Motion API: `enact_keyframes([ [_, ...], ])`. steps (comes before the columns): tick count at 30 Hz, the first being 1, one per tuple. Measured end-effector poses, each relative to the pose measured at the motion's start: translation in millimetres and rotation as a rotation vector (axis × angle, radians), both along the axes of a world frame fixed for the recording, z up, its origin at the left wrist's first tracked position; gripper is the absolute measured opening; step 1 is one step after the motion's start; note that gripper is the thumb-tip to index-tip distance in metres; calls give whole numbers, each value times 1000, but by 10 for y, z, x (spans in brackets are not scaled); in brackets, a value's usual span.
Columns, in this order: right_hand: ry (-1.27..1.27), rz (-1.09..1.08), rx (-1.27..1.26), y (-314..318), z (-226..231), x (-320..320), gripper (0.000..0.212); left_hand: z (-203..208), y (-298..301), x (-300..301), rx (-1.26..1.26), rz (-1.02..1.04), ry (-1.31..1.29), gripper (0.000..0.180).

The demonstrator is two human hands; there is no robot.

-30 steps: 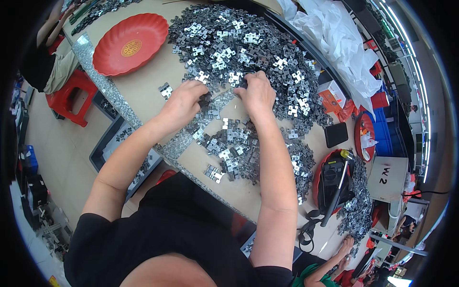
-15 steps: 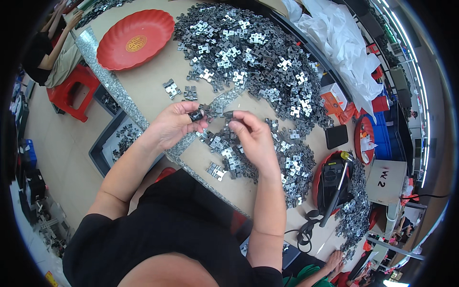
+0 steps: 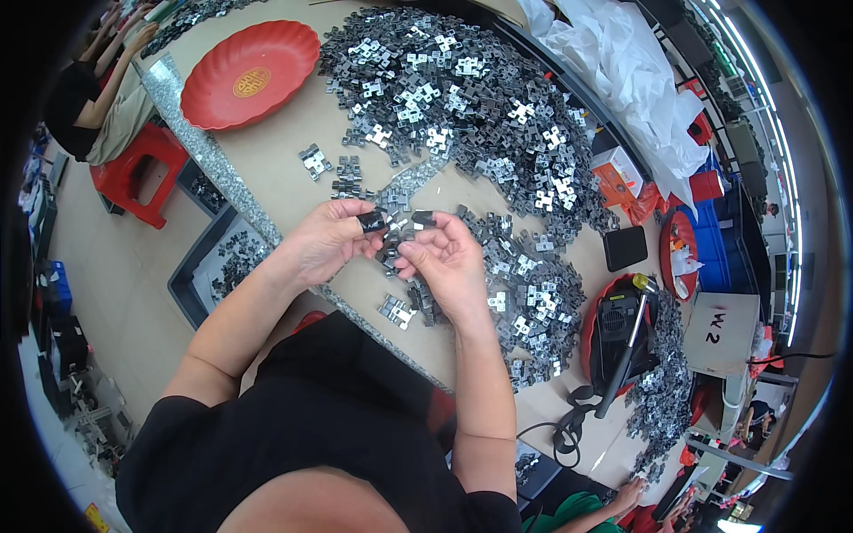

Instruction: The person assembles small metal components by hand, securing them with a mallet.

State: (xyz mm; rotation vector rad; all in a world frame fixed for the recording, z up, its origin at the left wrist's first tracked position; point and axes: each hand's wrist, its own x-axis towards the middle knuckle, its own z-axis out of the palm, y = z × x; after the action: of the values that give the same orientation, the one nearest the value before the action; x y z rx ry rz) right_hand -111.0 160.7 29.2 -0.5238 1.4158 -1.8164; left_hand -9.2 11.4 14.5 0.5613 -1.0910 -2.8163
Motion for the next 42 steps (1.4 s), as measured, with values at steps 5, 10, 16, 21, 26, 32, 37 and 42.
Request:
enact_keyframes([
  [5, 13, 28, 119, -8, -29, -7, 36, 31, 5, -1, -67, -58, -45, 14],
  [10, 20, 35, 117, -15, -53, 8, 29, 12, 1, 7, -47, -86, -59, 12],
  [16, -12, 39, 153, -43, -44, 7, 18, -47, 29, 28, -232, -98, -25, 15],
  [21, -105, 92, 146, -35, -35, -13, 13, -9, 81, 50, -462, -34, 28, 19],
  [26, -171, 117, 167, -33, -13, -8, 15, 78, 136, 92, -526, -38, 28, 21],
  [32, -124, 131, 159, 14, -26, -21, 16, 59, 198, 119, -411, -37, 49, 19],
  [37, -73, 179, 181, 32, 59, 4, 17, -96, 171, 224, -643, -117, 16, 16],
  [42, 191, 72, 277, -23, -14, 127, 13, -123, 193, 252, -656, -12, 95, 19],
])
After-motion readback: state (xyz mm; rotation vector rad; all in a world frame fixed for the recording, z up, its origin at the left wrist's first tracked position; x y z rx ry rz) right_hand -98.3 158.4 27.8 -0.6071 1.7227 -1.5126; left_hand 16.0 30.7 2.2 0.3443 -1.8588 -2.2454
